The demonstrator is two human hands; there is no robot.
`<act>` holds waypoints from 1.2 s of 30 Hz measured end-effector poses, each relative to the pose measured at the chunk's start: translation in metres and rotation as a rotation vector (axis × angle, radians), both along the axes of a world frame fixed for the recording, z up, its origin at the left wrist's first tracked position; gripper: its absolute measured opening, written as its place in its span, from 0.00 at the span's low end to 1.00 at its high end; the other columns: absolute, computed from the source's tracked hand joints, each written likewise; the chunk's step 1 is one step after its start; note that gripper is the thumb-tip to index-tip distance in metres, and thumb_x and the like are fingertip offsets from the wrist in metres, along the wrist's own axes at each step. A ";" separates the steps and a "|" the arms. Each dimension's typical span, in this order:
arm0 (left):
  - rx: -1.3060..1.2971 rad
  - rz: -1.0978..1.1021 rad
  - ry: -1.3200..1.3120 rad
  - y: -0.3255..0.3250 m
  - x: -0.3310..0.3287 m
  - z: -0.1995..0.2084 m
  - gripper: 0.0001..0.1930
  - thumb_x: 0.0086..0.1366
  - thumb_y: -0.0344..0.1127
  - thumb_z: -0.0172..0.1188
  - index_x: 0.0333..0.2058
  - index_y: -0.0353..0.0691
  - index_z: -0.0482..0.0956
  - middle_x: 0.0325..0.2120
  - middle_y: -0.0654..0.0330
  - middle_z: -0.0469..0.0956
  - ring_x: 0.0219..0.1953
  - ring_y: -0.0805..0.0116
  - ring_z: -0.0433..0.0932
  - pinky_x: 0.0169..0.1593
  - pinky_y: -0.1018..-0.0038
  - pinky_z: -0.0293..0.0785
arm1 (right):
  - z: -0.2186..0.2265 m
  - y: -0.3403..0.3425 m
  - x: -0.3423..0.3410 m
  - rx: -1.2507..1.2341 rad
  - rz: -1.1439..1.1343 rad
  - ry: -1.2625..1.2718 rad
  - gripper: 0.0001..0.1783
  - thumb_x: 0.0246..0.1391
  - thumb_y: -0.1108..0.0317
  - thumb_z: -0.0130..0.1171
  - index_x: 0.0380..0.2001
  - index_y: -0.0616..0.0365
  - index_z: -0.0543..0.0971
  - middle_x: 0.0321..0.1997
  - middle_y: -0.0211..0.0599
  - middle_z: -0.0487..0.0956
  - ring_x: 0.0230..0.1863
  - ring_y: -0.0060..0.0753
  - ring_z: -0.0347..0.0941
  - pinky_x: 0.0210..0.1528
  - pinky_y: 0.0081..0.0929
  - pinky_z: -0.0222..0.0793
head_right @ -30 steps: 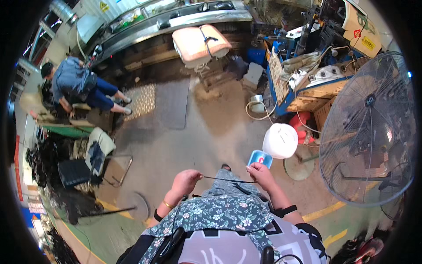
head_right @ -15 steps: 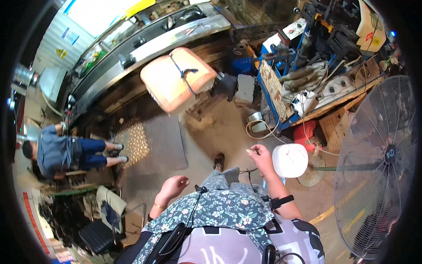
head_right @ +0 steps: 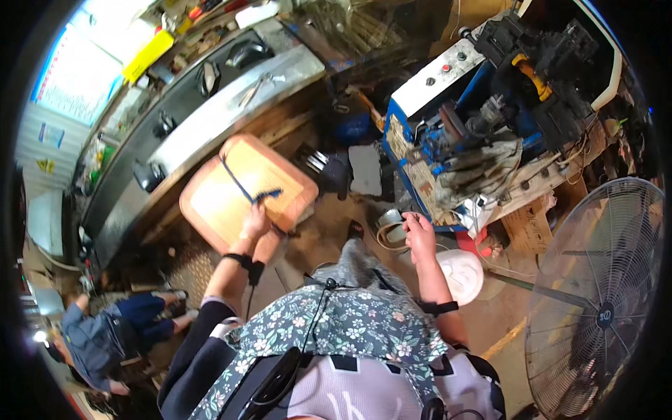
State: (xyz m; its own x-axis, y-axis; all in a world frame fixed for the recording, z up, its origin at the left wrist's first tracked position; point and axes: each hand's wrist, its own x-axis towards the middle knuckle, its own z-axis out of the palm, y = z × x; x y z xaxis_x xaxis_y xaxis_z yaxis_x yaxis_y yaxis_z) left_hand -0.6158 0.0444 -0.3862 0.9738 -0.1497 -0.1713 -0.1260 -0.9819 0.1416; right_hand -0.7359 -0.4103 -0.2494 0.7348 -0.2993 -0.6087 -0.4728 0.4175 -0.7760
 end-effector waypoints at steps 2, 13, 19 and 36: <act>0.111 -0.035 0.331 0.056 0.000 -0.042 0.17 0.53 0.36 0.59 0.41 0.37 0.77 0.52 0.44 0.67 0.50 0.44 0.72 0.51 0.58 0.73 | -0.013 0.001 0.059 -0.082 0.065 -0.078 0.10 0.61 0.58 0.55 0.35 0.52 0.75 0.22 0.20 0.68 0.14 0.09 0.51 0.14 0.14 0.42; -0.147 0.029 0.619 -0.024 0.048 0.057 0.15 0.58 0.37 0.56 0.41 0.36 0.80 0.44 0.44 0.77 0.45 0.48 0.74 0.49 0.63 0.72 | -0.064 -0.039 0.138 -0.557 -0.072 0.005 0.23 0.55 0.54 0.63 0.43 0.64 0.76 0.38 0.33 0.77 0.37 0.24 0.69 0.40 0.27 0.65; -0.868 0.649 1.069 -0.030 0.125 0.092 0.16 0.61 0.38 0.54 0.42 0.35 0.81 0.44 0.46 0.79 0.47 0.54 0.75 0.49 0.64 0.72 | -0.061 -0.021 0.136 -0.705 0.016 0.184 0.22 0.59 0.54 0.57 0.42 0.65 0.75 0.36 0.46 0.77 0.35 0.36 0.72 0.41 0.34 0.66; -0.164 -0.467 -0.006 0.128 0.436 0.070 0.21 0.59 0.36 0.58 0.51 0.38 0.69 0.55 0.43 0.64 0.55 0.44 0.67 0.55 0.56 0.68 | -0.082 0.147 0.135 -0.343 -1.042 0.308 0.17 0.65 0.54 0.46 0.35 0.56 0.75 0.35 0.35 0.74 0.33 0.22 0.68 0.33 0.23 0.63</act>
State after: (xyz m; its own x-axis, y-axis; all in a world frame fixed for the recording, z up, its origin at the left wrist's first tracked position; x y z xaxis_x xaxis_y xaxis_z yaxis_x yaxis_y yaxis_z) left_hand -0.1799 0.1728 -0.3160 0.7970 -0.5952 -0.1031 -0.5490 -0.7849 0.2874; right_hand -0.6013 -0.2631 -0.3312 -0.1350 -0.8622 -0.4883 -0.2108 0.5065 -0.8361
